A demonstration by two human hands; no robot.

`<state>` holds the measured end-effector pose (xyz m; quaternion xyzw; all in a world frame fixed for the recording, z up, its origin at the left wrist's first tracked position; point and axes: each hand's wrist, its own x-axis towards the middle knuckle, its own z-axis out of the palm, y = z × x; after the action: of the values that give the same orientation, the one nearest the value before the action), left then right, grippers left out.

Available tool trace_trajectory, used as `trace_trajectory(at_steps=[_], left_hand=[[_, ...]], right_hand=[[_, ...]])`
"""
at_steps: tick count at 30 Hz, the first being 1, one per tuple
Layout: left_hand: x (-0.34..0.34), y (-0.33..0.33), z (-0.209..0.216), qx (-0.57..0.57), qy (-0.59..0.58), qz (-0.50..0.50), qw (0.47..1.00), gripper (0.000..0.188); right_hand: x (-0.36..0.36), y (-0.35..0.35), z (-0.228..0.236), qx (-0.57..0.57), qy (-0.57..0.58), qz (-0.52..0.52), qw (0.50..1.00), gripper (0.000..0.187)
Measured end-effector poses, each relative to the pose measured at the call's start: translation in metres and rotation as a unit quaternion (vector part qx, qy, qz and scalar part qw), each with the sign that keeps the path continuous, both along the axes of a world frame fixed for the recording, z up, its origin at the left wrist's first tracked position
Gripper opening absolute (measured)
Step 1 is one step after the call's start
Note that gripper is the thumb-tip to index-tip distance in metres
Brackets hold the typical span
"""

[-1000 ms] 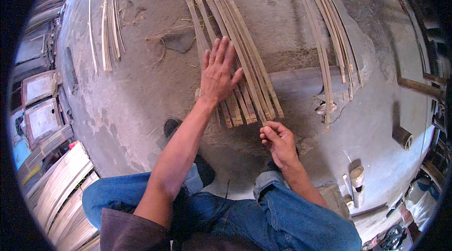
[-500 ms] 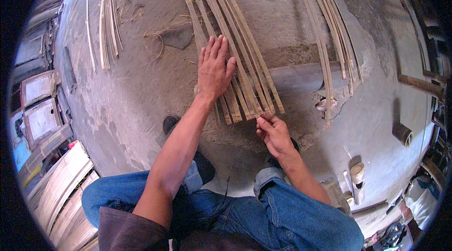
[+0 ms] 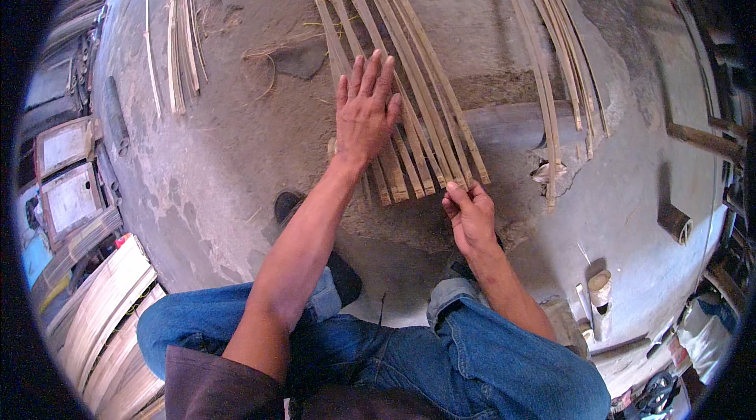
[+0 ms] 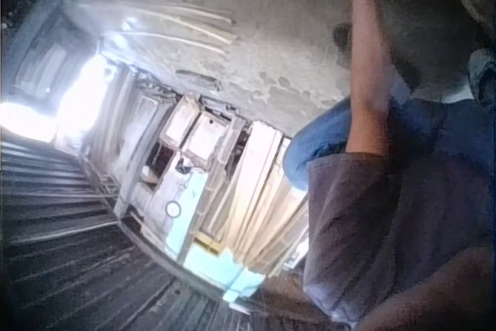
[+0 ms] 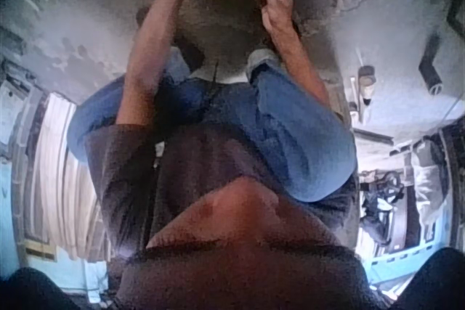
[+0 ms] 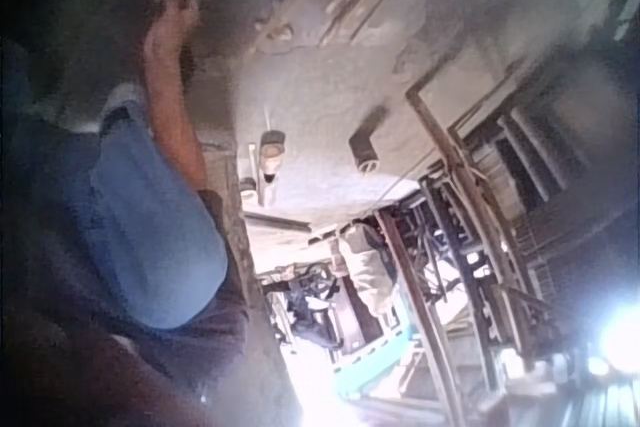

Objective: The person sits on the floor and arranges thin wooden strips into a neat pile. They repeatedly pick up individual strips and place them onto the stack, aligning them carefully.

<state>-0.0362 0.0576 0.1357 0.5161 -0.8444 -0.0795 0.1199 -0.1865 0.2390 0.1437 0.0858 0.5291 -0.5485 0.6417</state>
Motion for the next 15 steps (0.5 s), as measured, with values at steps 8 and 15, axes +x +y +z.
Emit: trace_trajectory(at_steps=[8, 15], left_hand=[[0.002, 0.000, 0.003, 0.030, 0.003, -0.029, 0.999, 0.057], [0.003, -0.001, 0.001, 0.028, 0.011, -0.024, 0.999, 0.054]], right_hand=[[-0.006, 0.004, -0.011, 0.002, -0.046, 0.046, 0.998, 0.018], [-0.007, 0.010, 0.001, 0.022, -0.041, -0.050, 0.998, 0.011]])
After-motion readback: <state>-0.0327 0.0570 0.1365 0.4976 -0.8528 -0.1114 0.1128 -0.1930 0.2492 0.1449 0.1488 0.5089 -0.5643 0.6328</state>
